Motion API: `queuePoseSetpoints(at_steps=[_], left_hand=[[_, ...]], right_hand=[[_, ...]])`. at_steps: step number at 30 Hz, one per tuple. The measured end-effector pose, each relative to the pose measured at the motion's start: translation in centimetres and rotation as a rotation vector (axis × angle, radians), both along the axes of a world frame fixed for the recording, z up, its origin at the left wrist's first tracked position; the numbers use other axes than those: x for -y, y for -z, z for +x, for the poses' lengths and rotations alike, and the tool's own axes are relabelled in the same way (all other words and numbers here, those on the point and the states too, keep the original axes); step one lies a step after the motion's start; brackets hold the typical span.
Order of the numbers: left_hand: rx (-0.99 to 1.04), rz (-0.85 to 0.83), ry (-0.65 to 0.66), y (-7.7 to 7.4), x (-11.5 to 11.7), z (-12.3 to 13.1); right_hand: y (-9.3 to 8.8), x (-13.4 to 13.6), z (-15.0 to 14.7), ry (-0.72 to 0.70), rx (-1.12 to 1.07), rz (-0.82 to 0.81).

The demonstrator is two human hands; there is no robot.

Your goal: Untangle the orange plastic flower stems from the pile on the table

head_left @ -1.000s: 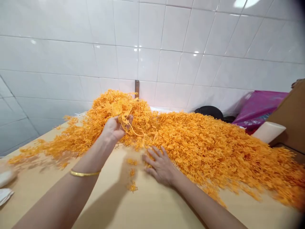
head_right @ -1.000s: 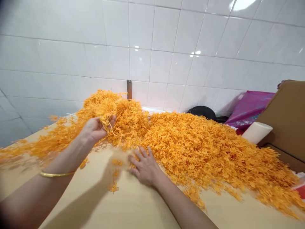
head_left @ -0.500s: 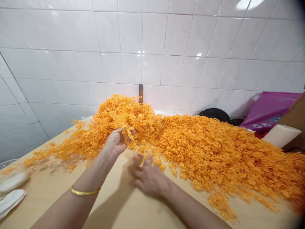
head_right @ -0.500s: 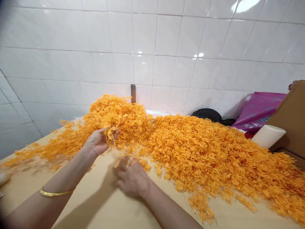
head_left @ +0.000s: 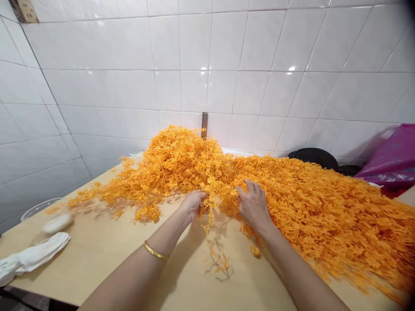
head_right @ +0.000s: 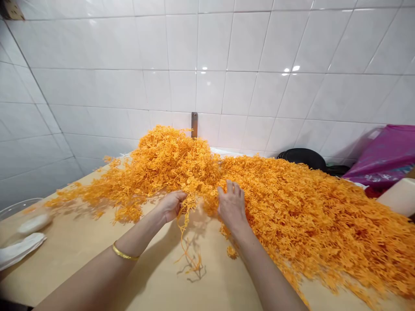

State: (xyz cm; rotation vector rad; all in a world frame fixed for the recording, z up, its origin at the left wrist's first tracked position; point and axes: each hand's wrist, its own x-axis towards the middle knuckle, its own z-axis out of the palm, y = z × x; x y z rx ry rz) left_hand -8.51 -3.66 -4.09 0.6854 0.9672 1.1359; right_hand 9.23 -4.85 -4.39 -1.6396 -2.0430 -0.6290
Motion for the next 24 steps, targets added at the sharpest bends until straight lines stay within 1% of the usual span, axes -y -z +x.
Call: queuePoseSetpoints(at_steps=[2,3,5,6,8,11,13,15,17,19,22,24], left_hand=[[-0.017,-0.018,-0.025,0.7,-0.3,0.3],[-0.023,-0.025,-0.039,1.1,-0.4,0.5],[-0.016,-0.018,-0.067,1.6,-0.5,1.0],[-0.004,-0.008,-0.080,1.8,-0.4,1.3],[0.034,0.012,-0.100,2.1,-0.2,1.7],[0.116,0.009,-0.117,2.1,-0.1,1.8],[0.177,-0.030,-0.147,2.2,-0.4,1.6],[0.231,-0.086,-0.194,2.1,-0.9,1.1],[0.272,-0.130,-0.231,2.1,-1.2,0.8],[0.302,-0.142,-0.234,1.9,-1.3,0.8],[0.324,-0.121,-0.182,1.5,-0.8,1.1],[0.327,-0.097,-0.145,1.3,-0.4,1.2]], right_hand=[[-0.9,1.1,-0.3,0.026,-0.082,0.016],[-1.3,1.7,-0.7,0.008,-0.146,0.005],[-1.6,2.9,-1.8,-0.084,-0.311,-0.063],[-1.4,3.3,-2.6,-0.136,-0.407,-0.120],[-0.4,3.8,-4.1,-0.220,-0.602,-0.278],[1.8,3.2,-5.5,-0.350,-0.960,-0.489],[2.8,2.6,-5.6,-0.471,-1.244,-0.577],[3.0,2.1,-5.4,-0.541,-1.481,-0.622],[2.8,1.9,-5.2,-0.534,-1.641,-0.609],[2.5,1.8,-5.1,-0.511,-1.775,-0.553],[2.4,1.7,-4.9,-0.464,-1.930,-0.430],[2.4,1.5,-4.7,-0.419,-1.964,-0.396]])
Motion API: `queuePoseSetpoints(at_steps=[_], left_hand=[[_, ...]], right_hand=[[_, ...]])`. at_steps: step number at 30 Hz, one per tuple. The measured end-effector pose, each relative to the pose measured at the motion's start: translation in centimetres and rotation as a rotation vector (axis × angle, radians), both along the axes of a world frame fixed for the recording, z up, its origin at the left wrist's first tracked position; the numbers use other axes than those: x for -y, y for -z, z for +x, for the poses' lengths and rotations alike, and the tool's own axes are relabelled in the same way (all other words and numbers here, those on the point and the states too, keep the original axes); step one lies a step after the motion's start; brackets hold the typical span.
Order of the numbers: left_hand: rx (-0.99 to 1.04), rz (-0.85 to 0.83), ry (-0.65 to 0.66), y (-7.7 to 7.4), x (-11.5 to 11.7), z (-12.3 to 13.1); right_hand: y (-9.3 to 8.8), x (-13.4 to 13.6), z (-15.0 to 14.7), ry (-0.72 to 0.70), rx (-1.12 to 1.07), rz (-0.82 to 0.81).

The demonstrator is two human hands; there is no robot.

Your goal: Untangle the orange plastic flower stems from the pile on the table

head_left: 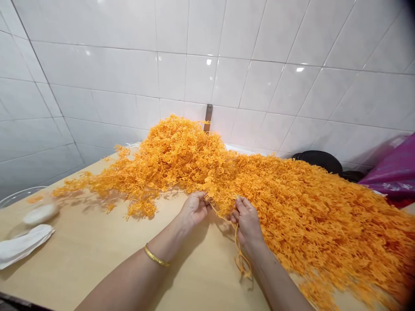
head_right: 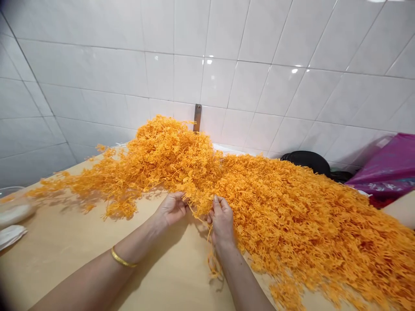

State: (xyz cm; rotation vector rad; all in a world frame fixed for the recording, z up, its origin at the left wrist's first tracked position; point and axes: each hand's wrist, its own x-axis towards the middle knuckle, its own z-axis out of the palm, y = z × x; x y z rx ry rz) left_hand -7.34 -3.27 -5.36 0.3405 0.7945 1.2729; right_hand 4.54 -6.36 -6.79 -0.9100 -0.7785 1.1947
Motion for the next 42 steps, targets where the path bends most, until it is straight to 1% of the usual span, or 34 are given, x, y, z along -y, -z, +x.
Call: queuePoseSetpoints(at_steps=[3,4,6,9,11,13,15,16,17,19,21,24,26,27,29,30,33,35,36,38,39,41,42], left_hand=[[-0.059,0.123,0.064,0.0,0.5,-0.1],[-0.107,0.177,0.087,0.1,0.6,-0.1],[-0.193,0.231,0.130,0.4,0.6,0.0],[-0.217,0.139,0.116,0.9,0.4,0.1],[-0.213,0.114,0.082,1.0,0.2,0.1],[-0.213,0.146,0.049,1.0,0.1,0.0],[-0.203,0.176,0.026,0.9,0.1,-0.3],[-0.195,0.189,0.026,0.8,0.1,-0.4],[-0.184,0.205,0.032,0.8,0.2,-0.5],[-0.160,0.255,0.054,0.7,0.4,-0.5],[-0.172,0.340,0.098,0.8,0.7,-0.5],[-0.312,0.450,0.182,1.0,1.0,-0.6],[-0.392,0.467,0.210,1.1,1.0,-0.7],[-0.398,0.458,0.211,1.2,1.0,-0.8],[-0.348,0.419,0.166,1.2,0.8,-0.7],[-0.309,0.397,0.130,1.2,0.7,-0.6],[-0.258,0.343,0.033,1.2,0.5,-0.2],[-0.325,0.346,0.009,1.3,0.4,-0.1],[-0.381,0.367,0.006,1.4,0.4,-0.1],[-0.500,0.442,0.015,1.7,0.4,-0.4],[-0.545,0.481,0.026,1.8,0.5,-0.5],[-0.585,0.523,0.042,2.0,0.6,-0.8],[-0.582,0.526,0.042,2.0,0.6,-0.8]], right_hand=[[-0.3,0.0,0.5,-0.012,0.016,-0.024],[-0.5,0.1,0.6,-0.039,0.013,-0.022],[-1.1,0.4,0.9,-0.151,-0.004,-0.007],[-1.8,0.8,1.1,-0.343,-0.019,0.030],[-2.0,1.1,1.4,-0.399,-0.003,0.038],[-2.0,1.2,1.8,-0.441,0.034,0.031],[-1.8,1.1,2.1,-0.479,0.122,0.014],[-1.5,0.9,2.1,-0.457,0.199,0.006],[-1.2,0.8,2.1,-0.398,0.288,0.002],[-0.7,0.4,2.0,-0.223,0.446,-0.003],[-0.2,0.1,1.9,-0.084,0.467,0.004],[-0.3,-0.2,2.1,-0.016,0.260,-0.055],[-0.8,-0.3,2.5,-0.001,0.056,-0.146],[-1.0,-0.3,2.6,-0.002,-0.041,-0.182],[-1.5,-0.2,2.6,-0.011,-0.186,-0.187],[-1.7,-0.2,2.6,-0.016,-0.220,-0.165],[-1.7,-0.4,2.4,-0.018,-0.220,-0.093],[-1.5,-0.6,2.5,0.015,-0.153,-0.060],[-1.4,-0.6,2.6,0.046,-0.081,-0.042],[-1.2,-0.6,2.9,0.094,0.155,-0.017],[-1.1,-0.6,3.1,0.091,0.292,-0.008],[-1.1,-0.3,3.2,0.051,0.530,0.023],[-1.2,-0.1,3.1,0.025,0.615,0.056]])
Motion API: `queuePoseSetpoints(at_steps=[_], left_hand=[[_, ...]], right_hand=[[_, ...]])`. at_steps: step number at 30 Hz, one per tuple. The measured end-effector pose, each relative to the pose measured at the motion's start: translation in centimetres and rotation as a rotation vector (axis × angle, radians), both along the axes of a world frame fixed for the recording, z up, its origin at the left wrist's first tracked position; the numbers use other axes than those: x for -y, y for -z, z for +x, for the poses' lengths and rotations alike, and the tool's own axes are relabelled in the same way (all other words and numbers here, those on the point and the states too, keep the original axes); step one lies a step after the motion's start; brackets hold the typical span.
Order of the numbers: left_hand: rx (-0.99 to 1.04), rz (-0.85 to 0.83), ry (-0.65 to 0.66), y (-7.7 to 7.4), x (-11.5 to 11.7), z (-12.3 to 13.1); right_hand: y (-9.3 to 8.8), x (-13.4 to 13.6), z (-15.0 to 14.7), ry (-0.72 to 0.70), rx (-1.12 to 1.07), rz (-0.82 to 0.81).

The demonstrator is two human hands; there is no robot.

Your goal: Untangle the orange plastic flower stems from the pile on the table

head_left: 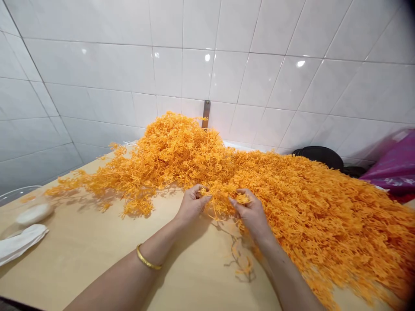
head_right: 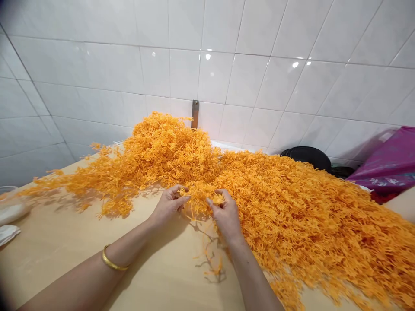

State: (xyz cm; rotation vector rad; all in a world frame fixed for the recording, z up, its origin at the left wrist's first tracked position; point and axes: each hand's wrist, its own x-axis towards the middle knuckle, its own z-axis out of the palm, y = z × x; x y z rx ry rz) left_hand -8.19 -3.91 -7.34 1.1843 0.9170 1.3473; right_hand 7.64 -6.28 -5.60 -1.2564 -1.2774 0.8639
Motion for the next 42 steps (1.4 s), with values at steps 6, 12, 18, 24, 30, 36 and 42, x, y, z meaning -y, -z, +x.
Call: queuePoseSetpoints(at_steps=[6,12,18,24,30,36,42], left_hand=[[0.071,-0.041,-0.013,-0.5,0.5,0.2],[0.419,-0.322,-0.122,-0.3,-0.6,-0.3],[0.624,-0.491,-0.005,-0.7,-1.3,-1.3],[0.826,-0.478,0.053,-0.9,-1.0,-1.6],[0.832,-0.422,0.120,-1.2,-0.6,-1.6],[0.835,-0.387,0.177,-1.7,-0.3,-1.9],[0.767,-0.405,0.333,-1.6,-0.2,-2.0]], right_hand=[[0.0,-0.1,-0.1,0.113,-0.051,0.103],[-0.1,-1.2,1.1,0.151,-0.743,0.010],[-0.7,-0.9,1.9,-0.110,-0.903,-0.095],[-1.8,1.3,2.2,-0.644,-0.679,-0.071],[-2.1,2.3,1.7,-0.820,-0.478,-0.219],[-0.5,1.5,-0.7,-0.711,-0.367,-0.385],[1.6,0.1,-2.2,-0.282,-0.292,-0.325]])
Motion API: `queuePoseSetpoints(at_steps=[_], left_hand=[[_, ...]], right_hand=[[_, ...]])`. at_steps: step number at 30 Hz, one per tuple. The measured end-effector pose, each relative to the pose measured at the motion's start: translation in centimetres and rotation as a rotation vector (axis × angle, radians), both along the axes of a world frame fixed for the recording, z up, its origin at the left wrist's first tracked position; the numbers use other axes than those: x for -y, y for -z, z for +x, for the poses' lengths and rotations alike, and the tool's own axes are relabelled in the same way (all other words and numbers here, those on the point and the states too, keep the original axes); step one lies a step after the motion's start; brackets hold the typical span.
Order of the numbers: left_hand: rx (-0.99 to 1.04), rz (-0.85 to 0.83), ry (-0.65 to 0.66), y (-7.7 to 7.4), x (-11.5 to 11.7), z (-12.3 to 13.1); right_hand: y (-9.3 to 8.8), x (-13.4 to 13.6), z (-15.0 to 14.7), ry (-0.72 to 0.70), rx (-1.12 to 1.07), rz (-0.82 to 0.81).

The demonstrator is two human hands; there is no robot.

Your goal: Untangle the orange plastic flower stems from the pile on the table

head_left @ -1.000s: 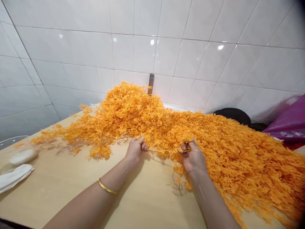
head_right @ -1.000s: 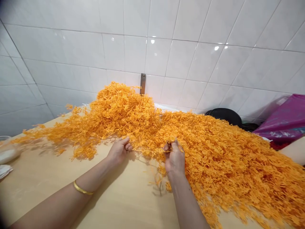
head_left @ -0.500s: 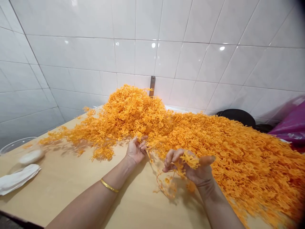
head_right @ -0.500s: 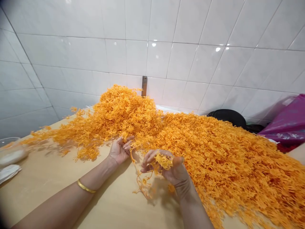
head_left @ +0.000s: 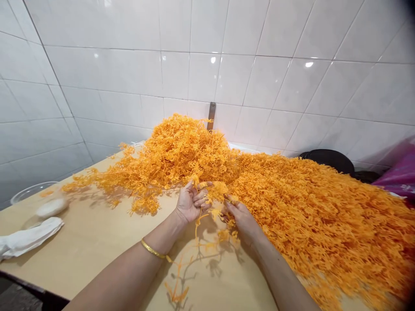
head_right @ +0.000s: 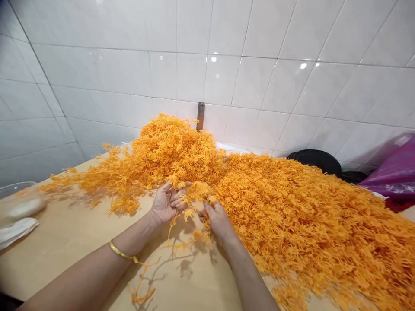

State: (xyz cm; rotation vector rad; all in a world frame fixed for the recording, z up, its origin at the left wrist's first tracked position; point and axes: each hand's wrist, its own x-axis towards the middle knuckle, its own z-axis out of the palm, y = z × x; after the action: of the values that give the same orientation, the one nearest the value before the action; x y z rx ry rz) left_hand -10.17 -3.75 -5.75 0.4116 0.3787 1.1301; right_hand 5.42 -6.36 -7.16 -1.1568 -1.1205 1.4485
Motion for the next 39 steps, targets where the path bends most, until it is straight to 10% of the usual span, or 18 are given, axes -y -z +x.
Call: queuePoseSetpoints(at_steps=[9,15,23,39], left_hand=[[-0.105,-0.038,0.031,0.9,-0.2,1.1],[-0.295,-0.105,0.102,0.7,0.3,2.0],[-0.524,-0.078,-0.011,0.8,-0.1,1.7],[-0.716,0.242,0.197,1.7,1.0,2.3]], right_hand=[[-0.3,0.0,1.2,-0.179,-0.257,0.120],[-1.1,0.3,1.3,0.002,-0.420,0.112],[-2.3,1.1,2.8,-0.327,-0.322,0.275],[-0.8,-1.2,3.1,0.278,-0.058,0.237]])
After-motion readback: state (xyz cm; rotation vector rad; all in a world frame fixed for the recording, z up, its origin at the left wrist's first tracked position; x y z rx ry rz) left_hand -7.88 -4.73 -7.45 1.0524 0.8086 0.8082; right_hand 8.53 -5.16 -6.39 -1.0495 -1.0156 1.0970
